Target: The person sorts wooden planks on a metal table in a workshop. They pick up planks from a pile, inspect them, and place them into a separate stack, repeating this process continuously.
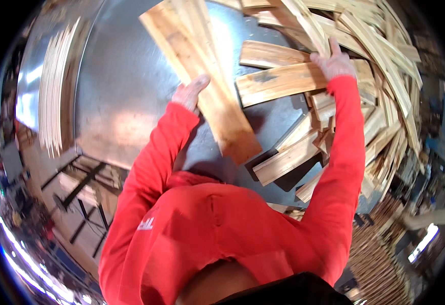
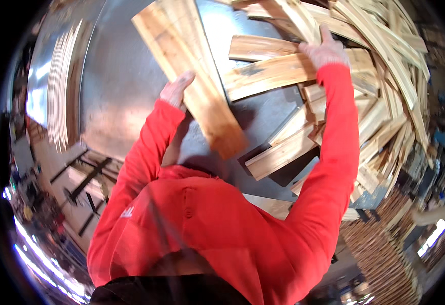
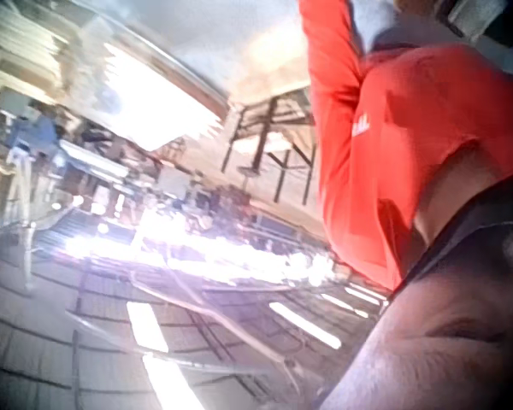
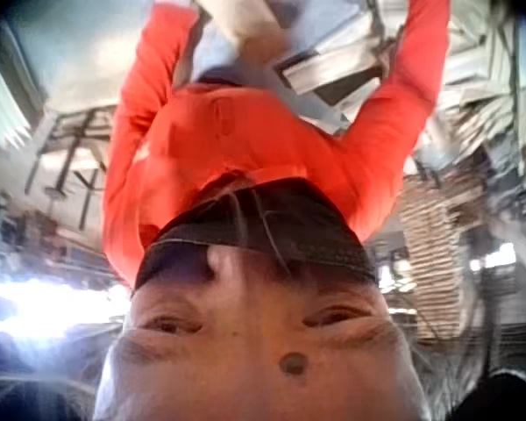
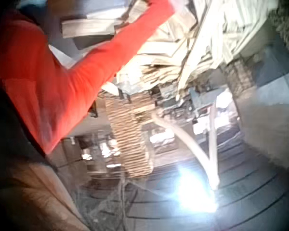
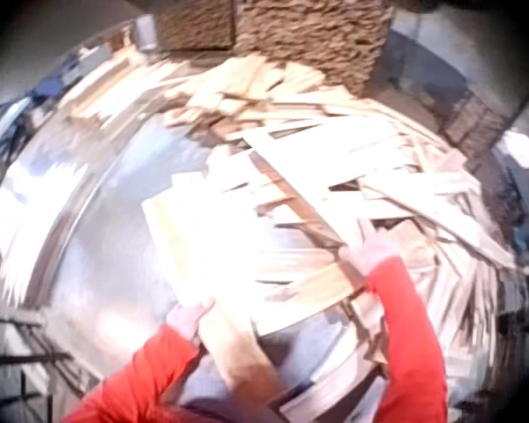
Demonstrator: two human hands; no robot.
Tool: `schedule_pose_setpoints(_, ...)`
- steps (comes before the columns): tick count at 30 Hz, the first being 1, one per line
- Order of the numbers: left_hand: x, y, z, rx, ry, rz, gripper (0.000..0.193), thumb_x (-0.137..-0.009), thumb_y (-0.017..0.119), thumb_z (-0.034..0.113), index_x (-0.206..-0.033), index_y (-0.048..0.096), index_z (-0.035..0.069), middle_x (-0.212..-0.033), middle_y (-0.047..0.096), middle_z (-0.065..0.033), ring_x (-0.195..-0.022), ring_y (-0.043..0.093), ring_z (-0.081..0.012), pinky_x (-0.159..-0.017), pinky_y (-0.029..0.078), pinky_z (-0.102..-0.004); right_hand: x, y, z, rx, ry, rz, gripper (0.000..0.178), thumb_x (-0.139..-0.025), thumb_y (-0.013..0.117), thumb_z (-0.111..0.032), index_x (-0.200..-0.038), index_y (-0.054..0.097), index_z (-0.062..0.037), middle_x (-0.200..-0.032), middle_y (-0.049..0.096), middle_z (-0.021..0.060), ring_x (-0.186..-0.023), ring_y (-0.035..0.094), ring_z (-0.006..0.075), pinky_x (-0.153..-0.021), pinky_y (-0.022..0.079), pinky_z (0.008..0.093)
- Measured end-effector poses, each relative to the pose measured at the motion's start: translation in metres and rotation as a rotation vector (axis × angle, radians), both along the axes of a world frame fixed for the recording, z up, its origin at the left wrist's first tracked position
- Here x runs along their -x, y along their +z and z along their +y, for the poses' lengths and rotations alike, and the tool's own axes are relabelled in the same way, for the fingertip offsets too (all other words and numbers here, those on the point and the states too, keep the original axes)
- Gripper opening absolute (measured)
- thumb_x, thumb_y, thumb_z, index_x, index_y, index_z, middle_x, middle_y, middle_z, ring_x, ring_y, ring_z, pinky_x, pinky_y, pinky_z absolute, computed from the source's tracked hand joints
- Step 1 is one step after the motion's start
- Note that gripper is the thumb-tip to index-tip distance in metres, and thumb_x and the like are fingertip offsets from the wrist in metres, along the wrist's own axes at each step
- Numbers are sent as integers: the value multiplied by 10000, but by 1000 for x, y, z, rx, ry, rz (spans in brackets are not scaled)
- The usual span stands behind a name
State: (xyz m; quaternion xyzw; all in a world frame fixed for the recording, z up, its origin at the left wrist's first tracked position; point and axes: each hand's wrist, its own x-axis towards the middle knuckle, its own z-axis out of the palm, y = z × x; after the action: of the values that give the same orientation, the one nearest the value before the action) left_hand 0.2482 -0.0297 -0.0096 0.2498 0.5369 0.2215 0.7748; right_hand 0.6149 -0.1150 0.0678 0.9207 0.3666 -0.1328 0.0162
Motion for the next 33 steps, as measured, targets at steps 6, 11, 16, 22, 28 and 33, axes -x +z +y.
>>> schedule_pose_setpoints(6,-7,-30,-15,91,283,-560,457,-920,652,212,-1291,502,-7,-1284,567,-149,-1213,530,-311,-1084,411,-455,186,11,-35,255,546,252,1023,-697,666,-716,-1504,306,-200,-1236,555,266,-1126,570,404,-951,468,459)
schedule_pose_setpoints(11,2,-55,-5,24,139,-371,318,-867,663,75,-1162,592,-18,-1089,649,-128,-1041,628,-274,-988,494,-410,120,9,-36,-13,806,-54,1090,-601,823,-510,-1511,297,-224,-1495,351,187,-1401,307,378,-1167,193,523)
schedule_pose_setpoints(16,9,-63,4,58,232,-427,356,-853,615,17,-1203,561,-16,-1154,625,-150,-1101,600,-304,-1012,482,-427,13,-45,-20,418,899,-223,946,-720,754,-411,-1512,277,-212,-1458,396,223,-1351,395,391,-1118,328,468)
schedule_pose_setpoints(22,69,-67,19,45,256,-290,513,-869,634,135,-1338,470,7,-1267,579,-164,-1161,568,-334,-1044,455,-470,82,35,72,-66,469,305,818,-730,636,-698,-1259,558,-79,-893,693,182,-857,691,292,-795,537,416)
schedule_pose_setpoints(28,50,-70,11,-40,201,-329,531,-952,547,344,-1372,445,34,-1333,544,-138,-1198,557,-283,-1014,480,-433,262,-14,102,99,415,601,1022,-747,635,-660,-1496,276,-66,-1380,468,272,-1237,524,400,-1012,434,478)
schedule_pose_setpoints(33,62,-64,4,-114,225,-218,537,-853,662,256,-1311,499,29,-1222,592,-132,-1149,579,-277,-1007,481,-433,94,29,32,-257,859,-72,997,-672,760,-546,-1466,370,-86,-1464,421,204,-1325,429,364,-1095,344,468)
